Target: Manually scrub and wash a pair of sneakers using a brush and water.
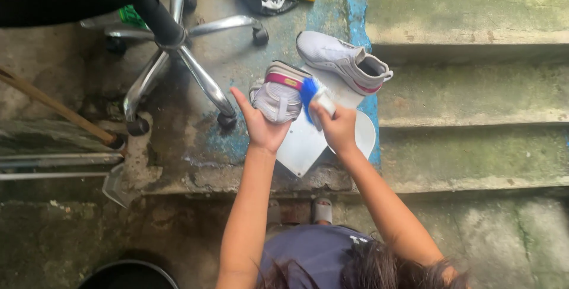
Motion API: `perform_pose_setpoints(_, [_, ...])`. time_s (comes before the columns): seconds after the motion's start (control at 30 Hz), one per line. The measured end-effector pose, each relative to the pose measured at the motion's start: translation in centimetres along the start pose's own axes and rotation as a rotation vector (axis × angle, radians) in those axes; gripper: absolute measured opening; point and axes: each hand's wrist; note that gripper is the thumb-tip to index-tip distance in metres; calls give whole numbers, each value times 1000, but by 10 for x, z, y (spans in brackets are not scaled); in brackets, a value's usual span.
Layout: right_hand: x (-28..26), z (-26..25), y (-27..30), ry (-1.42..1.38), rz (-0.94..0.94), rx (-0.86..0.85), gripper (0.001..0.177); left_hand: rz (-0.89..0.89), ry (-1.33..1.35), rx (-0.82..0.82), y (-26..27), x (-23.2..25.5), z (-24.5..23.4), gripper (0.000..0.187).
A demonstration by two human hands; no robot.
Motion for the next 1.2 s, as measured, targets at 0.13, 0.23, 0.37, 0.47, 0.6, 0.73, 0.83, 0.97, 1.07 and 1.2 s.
perform_pose_setpoints(0.13, [-12,-13,1,1,209,-64,21,15,-57,104,2,6,7,106])
perform_pose_setpoints(0.23, [-18,-20,12,-147,183,-35,25,-38,-99,5,13,-14,-14,100])
perform_pose_setpoints(0.37, [29,-22,13,45,99,68,27,-16,-277,46,-8,-33,-52,100])
perform_pose_setpoints(0.47, [11,-32,28,128,149,77,27,-88,-401,89,5,-49,-95,102])
perform_pose_setpoints(0.6, [-26,-12,12,369,96,29,39,-266,-655,37,6,-82,-138,106])
perform_pose_setpoints(0.73, [46,-22,31,559,220,-89,49,-326,-857,88,8,-100,-181,108])
perform_pose_setpoints(0.83, [21,-26,22,373,197,-91,47,-270,-712,131,-2,-101,-195,106])
perform_pose_setpoints(0.97, [20,-15,36,338,247,-58,46,-318,-616,57,12,-104,-190,109])
perform_pose_setpoints(1.07, [73,-31,59,423,242,-73,45,-295,-570,92,10,-100,-183,106])
perform_pose_setpoints(1.2, [24,-26,59,383,188,-52,44,-304,-531,54,10,-99,-184,105])
Point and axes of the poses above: each hand's wrist, its own y-axis away from the middle knuckle, its own z-axis out of the palm, x = y × z, and after that the axes turned 6 degrees about z, right-handed
